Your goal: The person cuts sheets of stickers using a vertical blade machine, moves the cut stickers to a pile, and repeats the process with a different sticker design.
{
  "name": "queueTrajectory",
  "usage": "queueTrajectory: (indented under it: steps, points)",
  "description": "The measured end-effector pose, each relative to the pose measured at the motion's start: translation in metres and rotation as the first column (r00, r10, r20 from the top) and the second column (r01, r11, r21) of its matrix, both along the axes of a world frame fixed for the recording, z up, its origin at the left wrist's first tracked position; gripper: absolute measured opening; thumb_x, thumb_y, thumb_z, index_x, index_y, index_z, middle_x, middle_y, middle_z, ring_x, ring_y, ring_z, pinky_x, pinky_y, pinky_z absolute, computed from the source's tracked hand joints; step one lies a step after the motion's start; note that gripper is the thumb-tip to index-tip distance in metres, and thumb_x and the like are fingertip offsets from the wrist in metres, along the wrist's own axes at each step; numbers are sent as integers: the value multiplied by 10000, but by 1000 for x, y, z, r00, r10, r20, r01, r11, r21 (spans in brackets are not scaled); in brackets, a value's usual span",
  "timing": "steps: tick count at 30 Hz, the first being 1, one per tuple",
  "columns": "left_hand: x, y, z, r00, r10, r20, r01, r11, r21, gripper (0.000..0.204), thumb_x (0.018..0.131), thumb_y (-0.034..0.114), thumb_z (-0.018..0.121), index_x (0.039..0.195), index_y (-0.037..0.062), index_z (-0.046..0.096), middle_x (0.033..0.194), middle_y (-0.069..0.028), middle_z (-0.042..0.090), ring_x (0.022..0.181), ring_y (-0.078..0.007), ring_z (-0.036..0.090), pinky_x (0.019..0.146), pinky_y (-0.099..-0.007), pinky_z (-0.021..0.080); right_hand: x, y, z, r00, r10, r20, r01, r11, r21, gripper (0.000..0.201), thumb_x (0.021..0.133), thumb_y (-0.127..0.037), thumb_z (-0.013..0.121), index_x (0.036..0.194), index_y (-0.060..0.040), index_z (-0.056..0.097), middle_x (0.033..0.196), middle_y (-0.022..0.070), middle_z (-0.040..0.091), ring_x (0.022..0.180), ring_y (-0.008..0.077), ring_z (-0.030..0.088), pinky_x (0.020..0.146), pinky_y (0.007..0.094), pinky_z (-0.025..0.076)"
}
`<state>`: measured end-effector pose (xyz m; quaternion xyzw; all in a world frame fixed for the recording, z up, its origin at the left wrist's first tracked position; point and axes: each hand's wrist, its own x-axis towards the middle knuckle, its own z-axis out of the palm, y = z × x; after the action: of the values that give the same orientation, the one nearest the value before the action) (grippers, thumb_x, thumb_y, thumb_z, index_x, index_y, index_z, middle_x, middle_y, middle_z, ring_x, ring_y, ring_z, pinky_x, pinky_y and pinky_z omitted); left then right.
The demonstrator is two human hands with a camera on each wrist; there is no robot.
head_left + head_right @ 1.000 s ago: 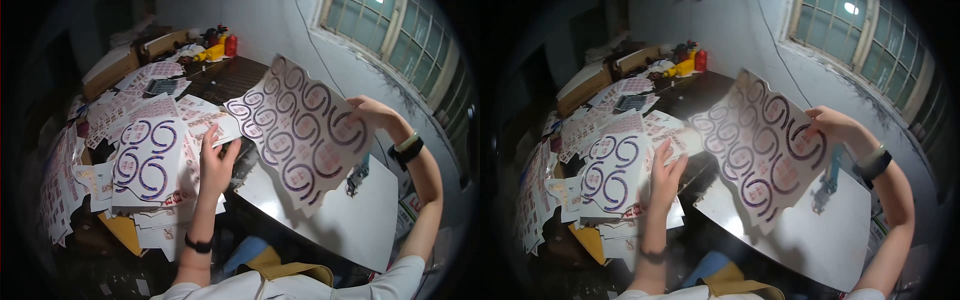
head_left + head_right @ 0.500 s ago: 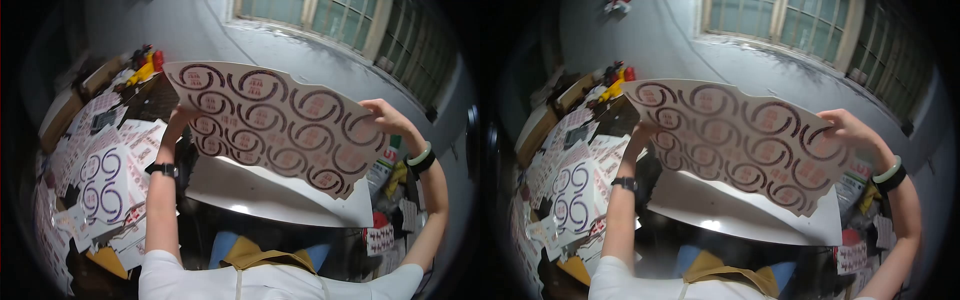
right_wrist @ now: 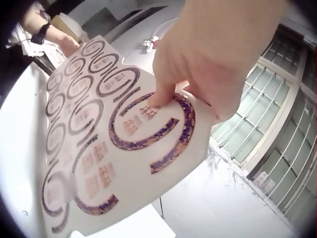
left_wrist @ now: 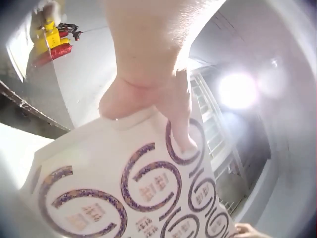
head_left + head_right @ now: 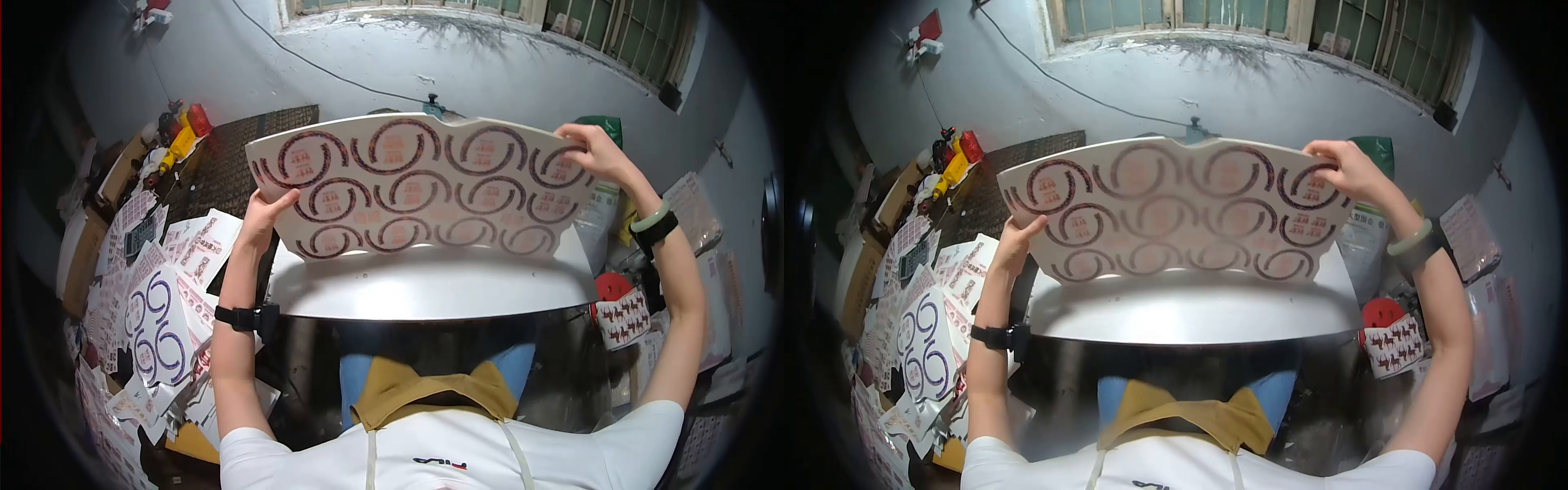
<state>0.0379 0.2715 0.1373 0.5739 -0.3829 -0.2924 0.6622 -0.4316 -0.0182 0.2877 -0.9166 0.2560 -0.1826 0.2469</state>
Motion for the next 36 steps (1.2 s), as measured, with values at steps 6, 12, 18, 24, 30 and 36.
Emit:
queueTrajectory:
  steps: [6,12,18,24,30,36]
  points:
    - [-10,8,-2,998,-34,53,35,999,-3,355,781,71,760,1111,18,639,1069,-59,676,994,-156,608,931,-330,445,-27,-36,-24,973,-227,30,229,966,-118,346,742,-85,734,1065,-17,631,812,66,673,739,112,624,656,251,482]
    - [-9,15,0,991,-134,25,136,987,-87,469,766,38,758,1196,26,571,1159,-70,633,1068,-164,578,955,-338,436,-74,-64,-123,847,-219,484,-135,793,594,554,836,-95,712,1313,-38,436,1227,67,574,1101,175,571,915,312,489]
    - [-27,6,-15,977,-42,207,-2,978,208,538,728,-19,743,1224,-26,535,1169,-101,608,1050,-196,571,933,-327,468,-57,-34,-195,777,-410,478,-55,712,700,409,754,-2,746,1138,-20,606,1080,62,653,1005,166,594,880,322,469]
    - [-33,13,-5,992,-59,113,52,997,64,493,743,-42,723,1205,-33,551,1150,-104,622,1017,-181,593,878,-328,503,-63,-37,-186,692,-396,604,-101,775,624,379,790,-40,738,1146,-22,609,1062,60,665,989,178,609,883,318,467]
    - [-49,20,-21,991,-62,121,59,998,29,496,688,-75,766,1152,2,606,1093,-58,657,1015,-147,609,896,-308,510,-73,-27,-207,797,-430,424,101,787,609,563,728,18,740,1246,7,520,1149,99,629,1037,192,596,900,316,481]
    - [-43,26,-18,974,-148,172,131,985,108,575,672,-80,774,1198,22,566,1154,-62,628,1050,-151,592,916,-316,508,-74,-13,-196,771,-400,496,-52,736,675,456,726,48,732,1157,9,591,1095,91,654,1035,204,605,926,326,469]
